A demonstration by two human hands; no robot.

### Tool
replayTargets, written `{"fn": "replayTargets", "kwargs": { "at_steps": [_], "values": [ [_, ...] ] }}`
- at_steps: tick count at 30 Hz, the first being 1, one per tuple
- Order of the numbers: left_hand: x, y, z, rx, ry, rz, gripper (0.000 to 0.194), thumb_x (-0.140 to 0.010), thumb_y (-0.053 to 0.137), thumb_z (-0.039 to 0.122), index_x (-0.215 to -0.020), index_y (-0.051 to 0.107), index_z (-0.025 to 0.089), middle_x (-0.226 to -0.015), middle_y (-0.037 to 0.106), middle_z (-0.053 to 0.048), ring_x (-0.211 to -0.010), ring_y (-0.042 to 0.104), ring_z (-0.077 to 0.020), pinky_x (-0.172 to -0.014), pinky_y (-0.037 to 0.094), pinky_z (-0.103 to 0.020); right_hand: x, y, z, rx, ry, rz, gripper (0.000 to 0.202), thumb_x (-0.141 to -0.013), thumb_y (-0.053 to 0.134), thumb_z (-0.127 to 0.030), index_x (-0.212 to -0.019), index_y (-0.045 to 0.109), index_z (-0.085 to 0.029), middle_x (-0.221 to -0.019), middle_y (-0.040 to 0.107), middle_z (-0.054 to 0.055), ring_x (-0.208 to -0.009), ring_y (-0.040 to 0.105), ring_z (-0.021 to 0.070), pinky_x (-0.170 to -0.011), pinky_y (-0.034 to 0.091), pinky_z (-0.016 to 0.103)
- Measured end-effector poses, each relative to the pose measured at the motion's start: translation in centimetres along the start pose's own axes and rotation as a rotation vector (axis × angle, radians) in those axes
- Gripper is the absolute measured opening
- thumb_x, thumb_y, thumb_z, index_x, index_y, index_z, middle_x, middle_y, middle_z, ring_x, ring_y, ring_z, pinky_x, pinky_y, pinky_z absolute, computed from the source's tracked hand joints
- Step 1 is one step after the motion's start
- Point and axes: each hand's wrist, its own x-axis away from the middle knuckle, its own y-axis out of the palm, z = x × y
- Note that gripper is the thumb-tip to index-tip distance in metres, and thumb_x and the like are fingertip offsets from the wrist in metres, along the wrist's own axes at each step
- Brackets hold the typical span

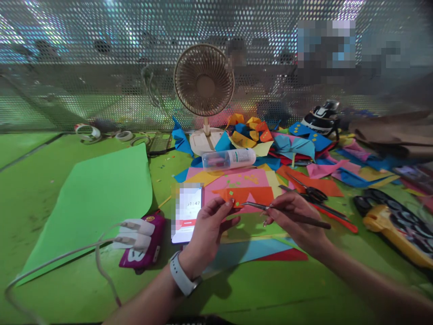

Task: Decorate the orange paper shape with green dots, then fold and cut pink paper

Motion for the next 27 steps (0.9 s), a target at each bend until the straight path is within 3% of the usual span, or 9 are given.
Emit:
{"fn": "replayTargets", "kwargs": {
  "at_steps": [9,22,27],
  "values": [
    [-0.06,0.08,0.00,-0.046,0.042,-0.054,0.028,-0.065,0.082,0.019,-0.069,0.054,0.015,-0.075,0.068,-0.002,-0.077,0.069,-0.0150,-0.074,0.056,-0.024,0.18,0.51,-0.84,-0.029,0.066,0.049,0.017,-0.079,0.067,-0.031,-0.085,0.055,-0.022,-0.064,0.069,0.001,-0.059,0.069,0.0182,-0.057,0.057,0.030],
    [-0.16,-0.05,-0.17,-0.074,0.084,-0.090,0.033,-0.065,0.082,0.020,-0.070,0.050,0.015,-0.070,0.068,-0.002,-0.077,0.070,-0.0163,-0.079,0.055,-0.026,0.07,0.15,0.04,-0.072,0.006,-0.049,0.014,-0.083,0.065,-0.025,-0.090,0.054,-0.021,-0.067,0.070,-0.001,-0.062,0.069,0.0144,-0.059,0.057,0.024],
    [-0.32,-0.05,-0.21,-0.088,0.086,-0.092,0.033,-0.066,0.081,0.020,-0.071,0.049,0.015,-0.072,0.068,-0.002,-0.077,0.070,-0.0162,-0.079,0.055,-0.027,0.06,0.15,0.07,-0.088,0.016,-0.032,0.015,-0.082,0.067,-0.024,-0.089,0.054,-0.022,-0.067,0.070,-0.002,-0.060,0.069,0.0142,-0.059,0.057,0.024]
  ]
}}
